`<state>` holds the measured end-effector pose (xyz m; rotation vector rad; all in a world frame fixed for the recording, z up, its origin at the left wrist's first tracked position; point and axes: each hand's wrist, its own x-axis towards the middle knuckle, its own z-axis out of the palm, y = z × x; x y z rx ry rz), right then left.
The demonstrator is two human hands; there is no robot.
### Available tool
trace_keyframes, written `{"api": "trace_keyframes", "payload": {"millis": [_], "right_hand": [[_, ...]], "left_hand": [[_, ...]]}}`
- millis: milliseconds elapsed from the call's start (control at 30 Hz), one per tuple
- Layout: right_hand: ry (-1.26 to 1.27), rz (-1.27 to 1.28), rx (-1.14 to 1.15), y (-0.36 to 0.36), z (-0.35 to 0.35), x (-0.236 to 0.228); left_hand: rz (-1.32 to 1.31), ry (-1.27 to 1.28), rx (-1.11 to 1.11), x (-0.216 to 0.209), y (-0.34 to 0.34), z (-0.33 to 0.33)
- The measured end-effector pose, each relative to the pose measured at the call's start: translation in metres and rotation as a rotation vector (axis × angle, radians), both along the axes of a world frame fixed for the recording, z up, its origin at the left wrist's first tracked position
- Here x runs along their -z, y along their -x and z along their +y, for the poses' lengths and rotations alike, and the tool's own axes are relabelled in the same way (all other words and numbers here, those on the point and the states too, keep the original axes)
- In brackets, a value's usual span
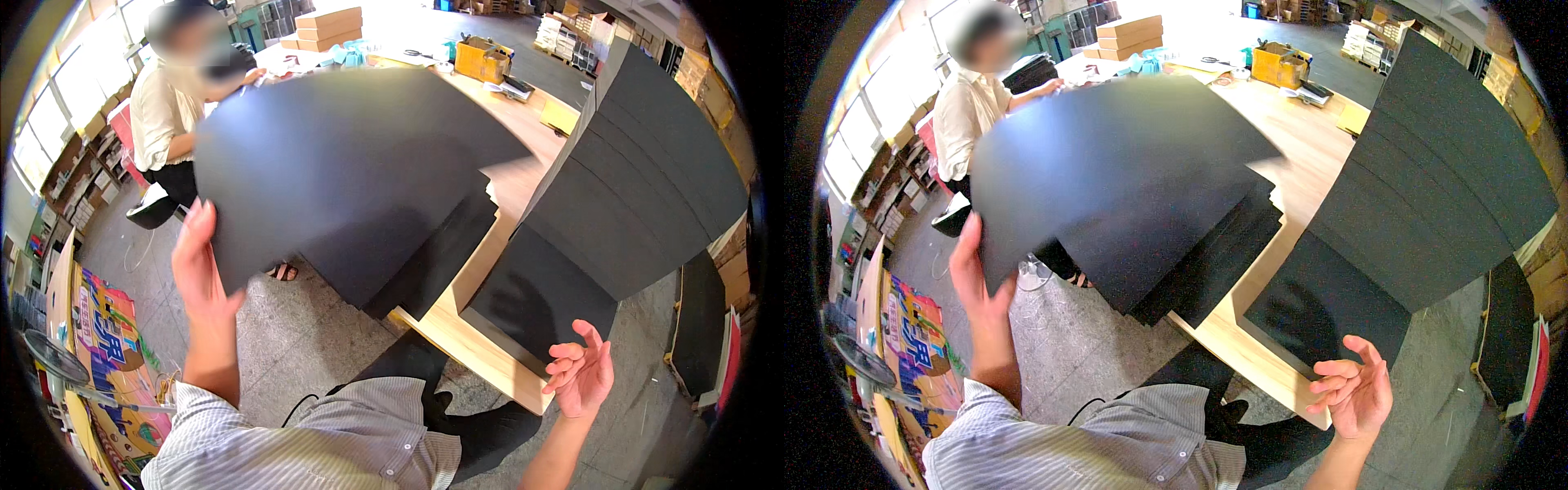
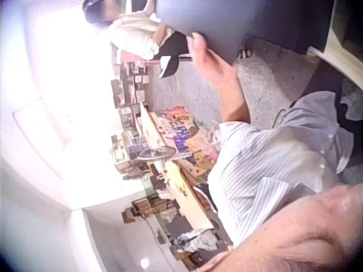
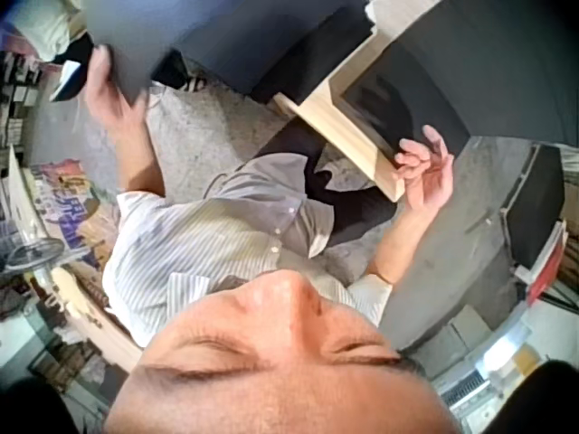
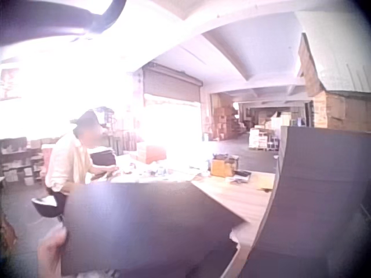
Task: The person repeatedly picks up small stacks of black rectangular sheets from a table and places them onto a larger pile on a wooden block. The person handles the sheets by hand, aligning them before stacking. A coworker is visible in the background performing similar tasks.
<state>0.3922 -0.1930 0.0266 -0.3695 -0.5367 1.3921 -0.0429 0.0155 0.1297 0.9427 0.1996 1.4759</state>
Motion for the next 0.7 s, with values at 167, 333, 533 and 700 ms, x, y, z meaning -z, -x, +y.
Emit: {"api": "trace_keyframes", "payload": {"millis": [167,333,533,700], "right_hand": [[0.054,0.229,0.034,-0.003,-0.027,0.027],[0.088,0.292,0.055,0.004,-0.048,0.055],[0.137,0.341,0.069,0.006,-0.058,0.074],[0.102,0.37,0.079,0.008,-0.067,0.076]], "left_hand": [[0.07,0.032,-0.1,-0.015,0.006,0.07],[0.169,0.34,-0.118,0.046,-0.006,0.065],[0.366,0.53,-0.034,0.07,0.003,0.052],[0.586,0.647,0.084,0.052,0.031,0.048]]}}
